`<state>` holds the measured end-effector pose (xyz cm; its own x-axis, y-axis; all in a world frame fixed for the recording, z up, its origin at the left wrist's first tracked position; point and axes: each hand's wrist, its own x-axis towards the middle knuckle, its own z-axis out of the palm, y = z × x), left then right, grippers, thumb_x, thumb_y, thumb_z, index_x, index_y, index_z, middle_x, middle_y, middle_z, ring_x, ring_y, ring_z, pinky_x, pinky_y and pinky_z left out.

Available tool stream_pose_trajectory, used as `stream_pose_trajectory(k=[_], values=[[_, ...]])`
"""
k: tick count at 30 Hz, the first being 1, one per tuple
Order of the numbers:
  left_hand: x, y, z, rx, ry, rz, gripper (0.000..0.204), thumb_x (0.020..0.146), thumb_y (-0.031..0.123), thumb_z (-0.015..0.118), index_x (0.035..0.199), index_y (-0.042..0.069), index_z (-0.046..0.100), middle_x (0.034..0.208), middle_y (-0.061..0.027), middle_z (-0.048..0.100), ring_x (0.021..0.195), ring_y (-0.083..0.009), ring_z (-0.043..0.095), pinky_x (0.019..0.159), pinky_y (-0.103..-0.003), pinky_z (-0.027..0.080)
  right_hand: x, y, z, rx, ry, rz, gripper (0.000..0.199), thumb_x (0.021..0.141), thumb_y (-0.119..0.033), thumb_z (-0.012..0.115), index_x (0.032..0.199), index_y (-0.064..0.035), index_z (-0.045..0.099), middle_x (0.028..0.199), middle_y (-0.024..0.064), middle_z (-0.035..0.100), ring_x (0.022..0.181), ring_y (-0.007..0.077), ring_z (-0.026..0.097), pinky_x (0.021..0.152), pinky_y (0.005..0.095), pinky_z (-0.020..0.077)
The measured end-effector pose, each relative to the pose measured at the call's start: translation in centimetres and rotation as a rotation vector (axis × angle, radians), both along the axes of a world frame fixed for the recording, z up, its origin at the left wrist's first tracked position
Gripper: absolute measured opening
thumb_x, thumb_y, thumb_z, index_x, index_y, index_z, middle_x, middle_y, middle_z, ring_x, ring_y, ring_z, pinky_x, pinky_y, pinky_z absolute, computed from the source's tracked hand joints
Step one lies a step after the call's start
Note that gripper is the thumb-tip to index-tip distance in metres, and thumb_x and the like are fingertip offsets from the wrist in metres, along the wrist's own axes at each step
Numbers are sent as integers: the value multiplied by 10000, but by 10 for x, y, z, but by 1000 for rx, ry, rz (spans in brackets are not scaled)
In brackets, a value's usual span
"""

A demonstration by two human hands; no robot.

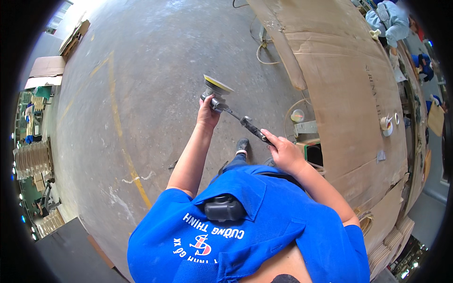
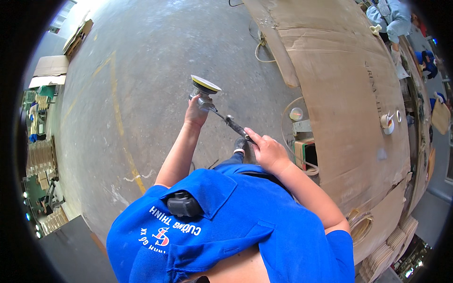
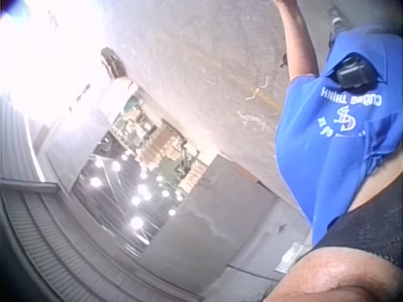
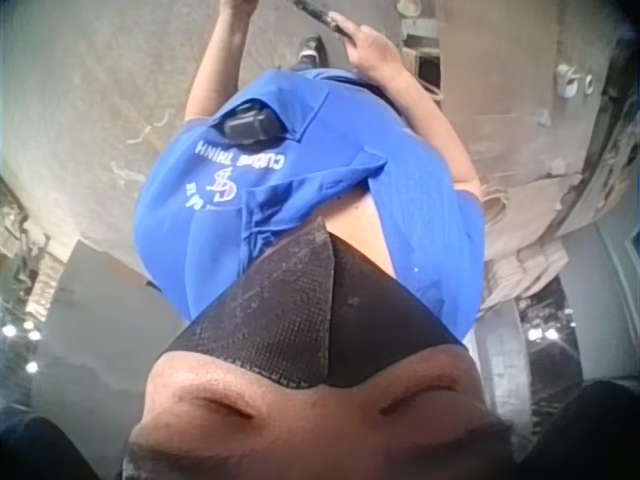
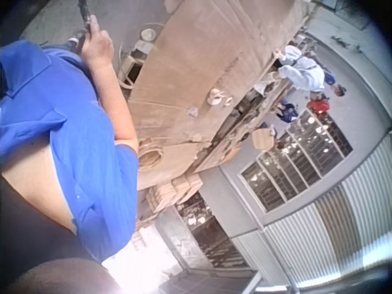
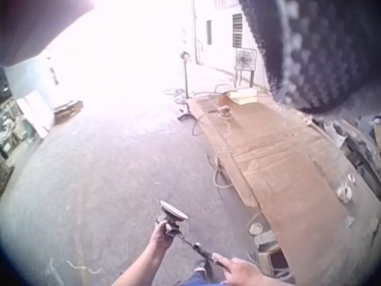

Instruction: The person coils a transparent hose and a dark hose, then connects the transparent hose to a wall-mounted valve. They also handle a handheld sander and place it on a workbench.

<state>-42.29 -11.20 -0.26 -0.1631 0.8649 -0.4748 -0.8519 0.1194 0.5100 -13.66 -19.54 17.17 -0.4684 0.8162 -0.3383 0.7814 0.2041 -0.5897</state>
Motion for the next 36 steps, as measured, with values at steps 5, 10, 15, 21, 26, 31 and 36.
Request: stream_pose_trajectory(k=[5, 10, 15, 21, 26, 31, 36], values=[[-1, -6, 10, 43, 98, 36, 469, 759, 94, 641, 1138, 118, 367, 1012, -126, 544, 837, -300, 584, 714, -456, 507, 12, 4, 0, -157, 179, -63, 476, 873, -159, 485, 1337, -225, 406, 980, 240, 613, 895, 389, 596, 779, 437, 460], [-11, -9, 11, 71, 195, 49, 504, 755, 54, 625, 1165, 132, 342, 1035, -138, 528, 859, -318, 580, 716, -472, 507, 7, 10, -6, -255, 223, -114, 466, 886, -148, 484, 1341, -217, 410, 844, 177, 637, 767, 291, 628, 701, 376, 478], [-16, -9, 11, 64, 146, 67, 558, 729, -5, 634, 1165, 166, 329, 1027, -117, 510, 874, -303, 579, 727, -462, 527, 14, 14, -15, -881, 476, -295, 464, 934, -144, 444, 1385, -186, 347, 700, 7, 529, 584, 70, 508, 463, 200, 385], [-29, -14, 16, 68, 298, 66, 579, 698, -44, 655, 1142, 158, 344, 1005, -107, 513, 854, -261, 587, 705, -408, 533, 16, 9, -11, -434, 450, -190, 452, 904, -159, 484, 1347, -208, 407, 767, 107, 603, 679, 193, 594, 594, 309, 454], [-30, -17, 17, 84, 515, 66, 584, 683, -38, 677, 1128, 148, 349, 978, -92, 517, 830, -218, 591, 685, -355, 537, -5, 11, -16, 6, 261, -89, 475, 867, -148, 503, 1328, -219, 418, 909, 213, 614, 832, 367, 602, 730, 423, 469], [-27, -16, 19, 71, 559, 66, 568, 704, 6, 663, 1148, 157, 342, 1002, -98, 516, 836, -250, 592, 655, -376, 518, -14, 11, -20, 98, 115, -72, 482, 871, -184, 497, 1339, -247, 403, 865, 187, 602, 790, 358, 600, 704, 444, 472], [-24, -18, 19, 2, 420, 76, 562, 727, 64, 661, 1166, 168, 327, 1011, -105, 517, 832, -284, 597, 667, -398, 520, -17, 4, -24, 81, 90, -95, 486, 872, -193, 496, 1341, -268, 398, 847, 182, 599, 782, 357, 599, 694, 449, 476]])
